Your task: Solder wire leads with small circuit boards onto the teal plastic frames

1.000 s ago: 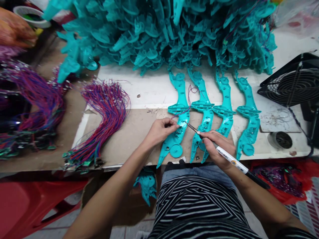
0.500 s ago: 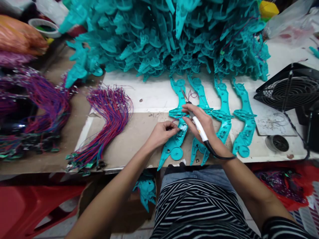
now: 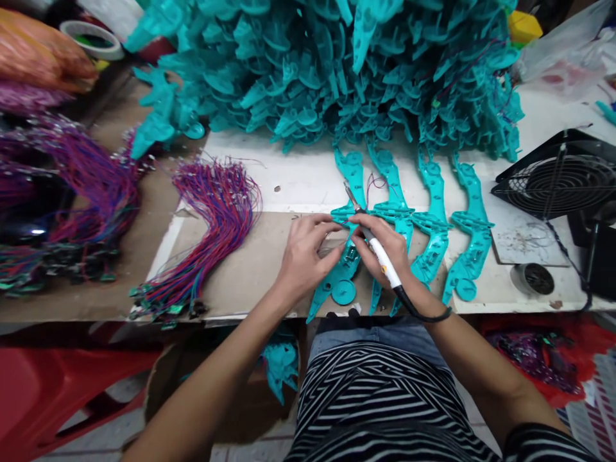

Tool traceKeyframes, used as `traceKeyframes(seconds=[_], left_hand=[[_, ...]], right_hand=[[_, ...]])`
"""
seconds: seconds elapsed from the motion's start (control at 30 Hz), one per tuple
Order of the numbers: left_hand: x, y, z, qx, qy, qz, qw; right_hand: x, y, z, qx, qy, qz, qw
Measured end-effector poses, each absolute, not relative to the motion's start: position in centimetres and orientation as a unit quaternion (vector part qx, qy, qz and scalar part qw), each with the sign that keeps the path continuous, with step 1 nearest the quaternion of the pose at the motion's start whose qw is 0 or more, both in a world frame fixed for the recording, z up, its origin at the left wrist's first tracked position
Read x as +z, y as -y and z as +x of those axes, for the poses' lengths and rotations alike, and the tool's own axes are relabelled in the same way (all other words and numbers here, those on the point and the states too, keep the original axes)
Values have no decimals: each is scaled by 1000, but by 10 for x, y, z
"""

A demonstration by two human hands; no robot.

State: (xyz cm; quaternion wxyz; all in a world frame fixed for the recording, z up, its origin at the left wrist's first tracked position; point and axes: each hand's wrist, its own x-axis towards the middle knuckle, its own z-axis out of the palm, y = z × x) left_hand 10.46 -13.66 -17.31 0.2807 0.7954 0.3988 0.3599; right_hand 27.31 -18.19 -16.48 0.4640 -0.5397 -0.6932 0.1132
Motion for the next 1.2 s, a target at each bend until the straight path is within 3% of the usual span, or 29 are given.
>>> traceKeyframes(seconds=[0.3,0.6,1.2], left_hand=[[-173,150,101,286,-440,693,494],[-200,158,103,311,-476,689,450],[-198,155,103,292,-476,694,455]], right_hand=[[-169,201,267,121,703,-523,466],[-158,249,293,82,743,-474,466],[-169,246,294,77,783,-430,442]])
